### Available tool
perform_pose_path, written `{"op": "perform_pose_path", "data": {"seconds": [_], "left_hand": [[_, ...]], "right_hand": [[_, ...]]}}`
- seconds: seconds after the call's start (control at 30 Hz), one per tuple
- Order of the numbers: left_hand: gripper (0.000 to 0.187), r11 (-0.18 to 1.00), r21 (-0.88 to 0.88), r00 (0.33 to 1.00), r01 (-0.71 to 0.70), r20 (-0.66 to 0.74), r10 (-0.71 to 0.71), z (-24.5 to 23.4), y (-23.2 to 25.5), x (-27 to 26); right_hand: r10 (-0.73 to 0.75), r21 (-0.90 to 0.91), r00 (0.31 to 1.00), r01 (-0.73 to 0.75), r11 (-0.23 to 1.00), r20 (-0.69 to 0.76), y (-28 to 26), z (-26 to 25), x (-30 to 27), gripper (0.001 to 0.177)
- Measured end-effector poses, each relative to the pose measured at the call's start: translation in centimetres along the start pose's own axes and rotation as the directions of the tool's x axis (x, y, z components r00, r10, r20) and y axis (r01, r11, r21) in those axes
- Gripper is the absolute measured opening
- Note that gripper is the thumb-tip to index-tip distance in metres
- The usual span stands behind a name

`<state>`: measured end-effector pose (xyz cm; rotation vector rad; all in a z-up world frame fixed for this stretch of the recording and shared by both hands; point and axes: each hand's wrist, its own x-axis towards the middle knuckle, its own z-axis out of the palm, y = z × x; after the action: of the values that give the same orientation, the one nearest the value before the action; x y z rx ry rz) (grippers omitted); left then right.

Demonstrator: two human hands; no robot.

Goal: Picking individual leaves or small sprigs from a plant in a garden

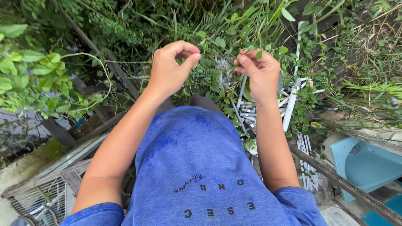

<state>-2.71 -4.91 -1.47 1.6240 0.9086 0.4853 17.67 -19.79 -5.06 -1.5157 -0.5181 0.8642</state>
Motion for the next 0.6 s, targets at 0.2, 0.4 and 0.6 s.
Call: {"op": "perform_pose_path", "data": {"seconds": [0.2, 0.4, 0.6], "left_hand": [[0.009, 0.875, 0.125, 0.868, -0.468, -0.121, 0.482, 0.5, -0.4, 0.7], [0.007, 0.773, 0.358, 0.731, -0.524, -0.276, 0.624, -0.7, -0.2, 1.1], [0.016, 0.753, 0.493, 0.712, -0.436, -0.323, 0.624, -1.9, -1.2, 2.1]], "right_hand": [[-0.135, 0.089, 0.990, 0.137, 0.987, -0.034, -0.2, 1.0, 1.1, 0.013], [-0.204, 0.110, 0.979, 0.206, 0.972, -0.027, -2.0, 2.3, 2.0, 0.012], [-0.271, 0.148, 0.963, 0.270, 0.952, -0.015, -2.8, 3.5, 3.3, 0.012]]}}
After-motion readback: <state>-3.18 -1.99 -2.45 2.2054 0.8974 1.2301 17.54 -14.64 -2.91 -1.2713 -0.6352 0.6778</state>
